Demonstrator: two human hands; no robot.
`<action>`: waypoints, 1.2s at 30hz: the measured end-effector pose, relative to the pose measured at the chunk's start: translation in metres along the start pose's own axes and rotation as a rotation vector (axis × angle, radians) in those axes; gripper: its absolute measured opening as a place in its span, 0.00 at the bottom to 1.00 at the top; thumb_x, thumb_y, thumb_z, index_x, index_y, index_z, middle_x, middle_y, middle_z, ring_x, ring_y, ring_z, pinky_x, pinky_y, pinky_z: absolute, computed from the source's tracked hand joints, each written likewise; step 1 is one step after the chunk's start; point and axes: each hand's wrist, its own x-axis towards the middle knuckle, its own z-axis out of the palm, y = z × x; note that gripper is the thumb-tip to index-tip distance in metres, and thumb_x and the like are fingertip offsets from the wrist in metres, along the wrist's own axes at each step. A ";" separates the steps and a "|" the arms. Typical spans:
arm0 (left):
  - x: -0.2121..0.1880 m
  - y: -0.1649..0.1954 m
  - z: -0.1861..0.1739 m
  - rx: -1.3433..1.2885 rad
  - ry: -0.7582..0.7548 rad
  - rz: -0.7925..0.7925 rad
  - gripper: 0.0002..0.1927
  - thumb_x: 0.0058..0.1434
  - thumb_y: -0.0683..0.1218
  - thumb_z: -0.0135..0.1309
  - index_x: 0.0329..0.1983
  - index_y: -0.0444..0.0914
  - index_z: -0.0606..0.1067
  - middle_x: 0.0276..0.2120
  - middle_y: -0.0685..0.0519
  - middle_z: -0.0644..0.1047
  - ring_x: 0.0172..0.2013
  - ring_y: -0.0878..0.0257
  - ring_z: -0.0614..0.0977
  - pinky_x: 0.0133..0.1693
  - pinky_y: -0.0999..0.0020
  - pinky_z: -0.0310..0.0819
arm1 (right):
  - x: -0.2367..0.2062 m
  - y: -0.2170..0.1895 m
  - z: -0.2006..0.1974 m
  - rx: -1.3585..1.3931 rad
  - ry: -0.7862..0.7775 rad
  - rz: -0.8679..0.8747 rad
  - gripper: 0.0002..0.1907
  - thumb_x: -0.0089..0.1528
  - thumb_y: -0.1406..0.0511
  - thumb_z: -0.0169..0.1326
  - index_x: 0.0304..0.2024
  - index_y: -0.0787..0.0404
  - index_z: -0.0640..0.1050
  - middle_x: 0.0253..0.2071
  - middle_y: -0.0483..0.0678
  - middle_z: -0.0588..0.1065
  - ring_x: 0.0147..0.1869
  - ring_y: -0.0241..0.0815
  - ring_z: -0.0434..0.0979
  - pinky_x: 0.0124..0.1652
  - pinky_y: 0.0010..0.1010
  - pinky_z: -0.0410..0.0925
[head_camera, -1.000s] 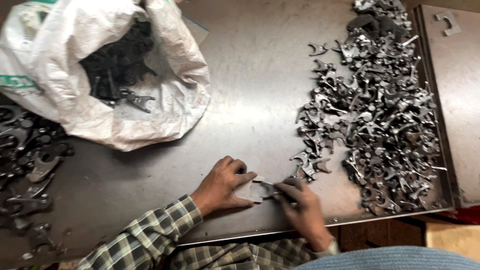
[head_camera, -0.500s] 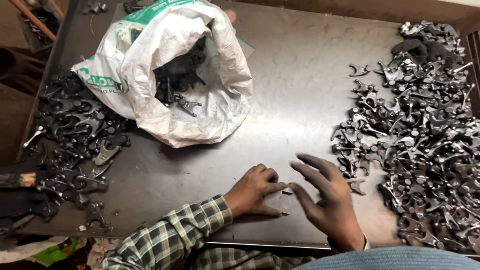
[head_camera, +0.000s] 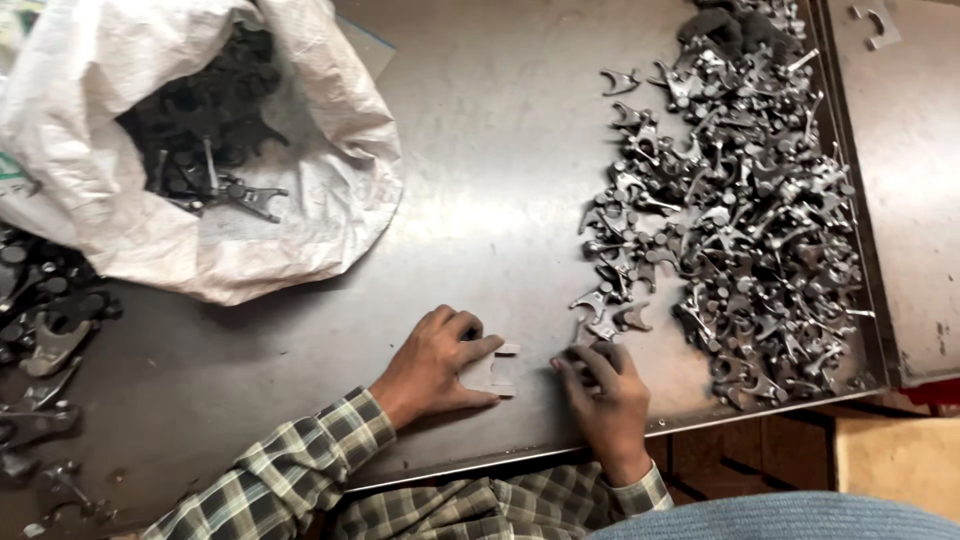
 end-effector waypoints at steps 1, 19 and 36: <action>0.000 0.001 -0.001 -0.002 0.004 0.001 0.35 0.39 0.59 0.74 0.52 0.42 0.82 0.44 0.49 0.76 0.44 0.52 0.74 0.50 0.54 0.72 | -0.003 0.001 0.000 0.007 -0.002 -0.051 0.12 0.55 0.66 0.68 0.41 0.61 0.84 0.40 0.50 0.79 0.33 0.39 0.83 0.29 0.28 0.75; 0.001 0.000 0.000 0.010 -0.005 -0.014 0.36 0.39 0.59 0.73 0.52 0.42 0.81 0.44 0.50 0.75 0.45 0.53 0.74 0.51 0.54 0.72 | -0.016 0.014 0.005 0.194 -0.124 -0.102 0.18 0.53 0.72 0.66 0.45 0.64 0.80 0.47 0.50 0.77 0.43 0.40 0.81 0.42 0.29 0.76; 0.003 0.002 0.001 0.014 -0.046 -0.038 0.36 0.39 0.60 0.74 0.52 0.42 0.81 0.44 0.50 0.76 0.45 0.54 0.74 0.51 0.54 0.73 | 0.042 0.014 -0.020 -0.086 -0.195 -0.335 0.27 0.53 0.80 0.51 0.53 0.61 0.81 0.57 0.53 0.78 0.56 0.56 0.75 0.55 0.41 0.69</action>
